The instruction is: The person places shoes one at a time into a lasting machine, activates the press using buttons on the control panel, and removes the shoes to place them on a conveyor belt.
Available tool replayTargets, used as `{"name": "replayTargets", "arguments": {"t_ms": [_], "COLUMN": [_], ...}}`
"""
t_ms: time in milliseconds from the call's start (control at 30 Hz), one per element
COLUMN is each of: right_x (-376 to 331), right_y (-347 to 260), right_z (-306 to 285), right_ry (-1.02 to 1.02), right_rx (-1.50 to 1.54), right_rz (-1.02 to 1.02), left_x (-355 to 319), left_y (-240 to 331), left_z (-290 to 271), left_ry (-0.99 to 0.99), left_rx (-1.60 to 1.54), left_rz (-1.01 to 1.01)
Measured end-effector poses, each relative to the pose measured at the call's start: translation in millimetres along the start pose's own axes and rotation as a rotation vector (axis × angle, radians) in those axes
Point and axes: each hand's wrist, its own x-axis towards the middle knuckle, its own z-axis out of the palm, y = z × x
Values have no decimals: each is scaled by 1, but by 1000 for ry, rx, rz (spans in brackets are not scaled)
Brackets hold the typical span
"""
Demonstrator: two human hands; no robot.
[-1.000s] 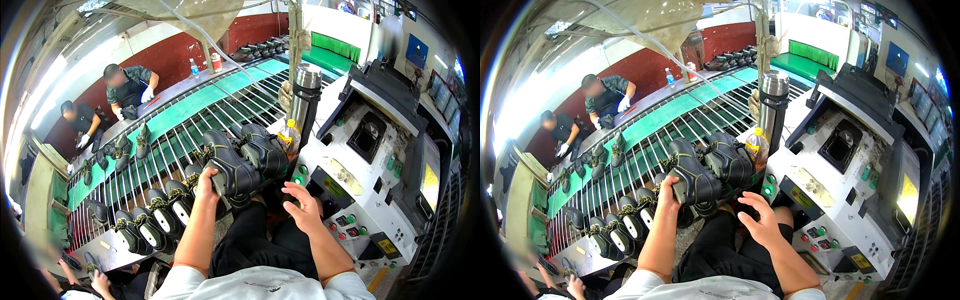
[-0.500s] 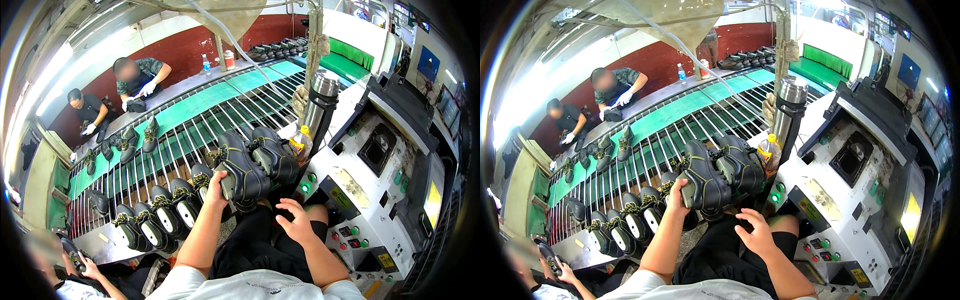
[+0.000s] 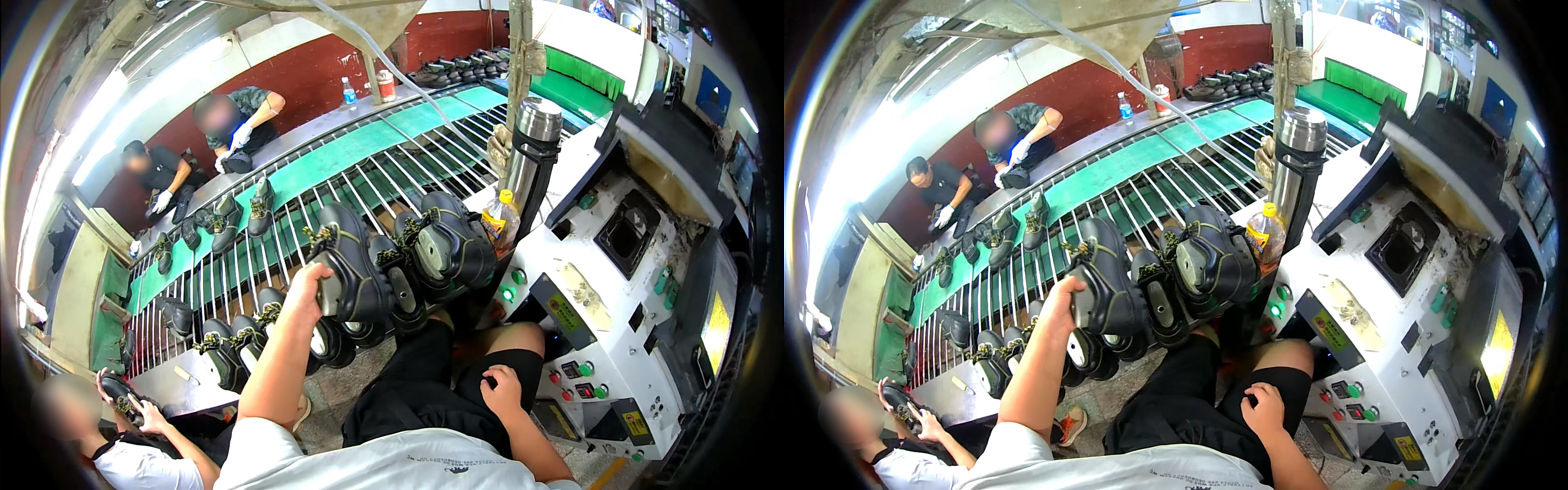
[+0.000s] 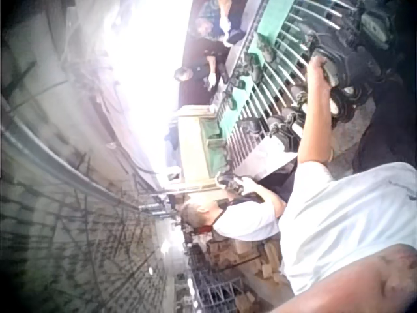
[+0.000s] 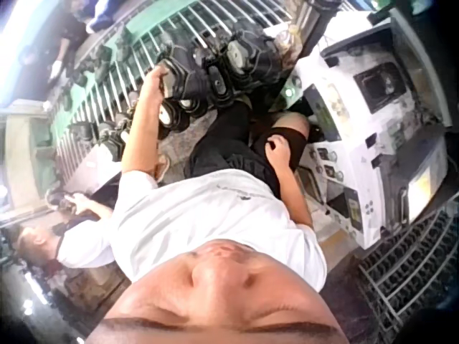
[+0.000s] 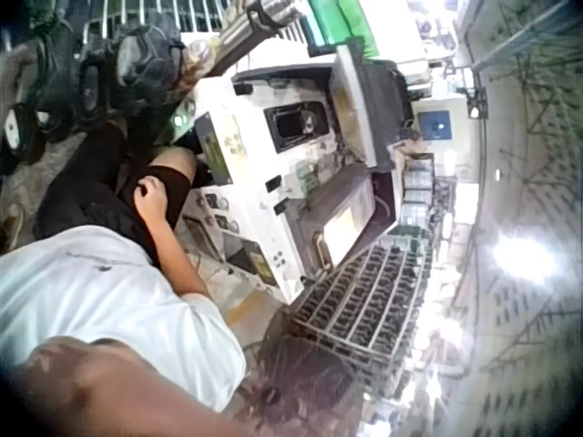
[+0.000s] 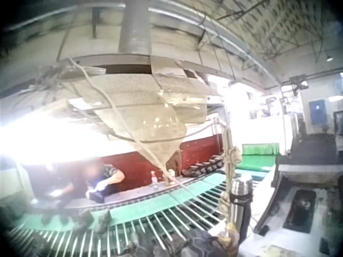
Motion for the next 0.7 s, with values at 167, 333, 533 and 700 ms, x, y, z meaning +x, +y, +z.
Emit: {"name": "replayTargets", "arguments": {"t_ms": [167, 333, 533, 700], "right_x": [13, 14, 12, 13], "right_y": [-6, 0, 2, -2], "right_z": [13, 10, 15, 16], "right_ry": [-25, -26, -22, 10], "right_rx": [-76, -63, -58, -65], "right_rz": [49, 96, 85, 75], "left_x": [12, 19, 46, 37], "left_y": [-39, -39, -74, -75], "left_z": [19, 14, -36, -25], "left_ry": [170, 76, 192, 115], "left_rx": [161, 138, 119, 63], "left_rz": [243, 147, 192, 185]}}
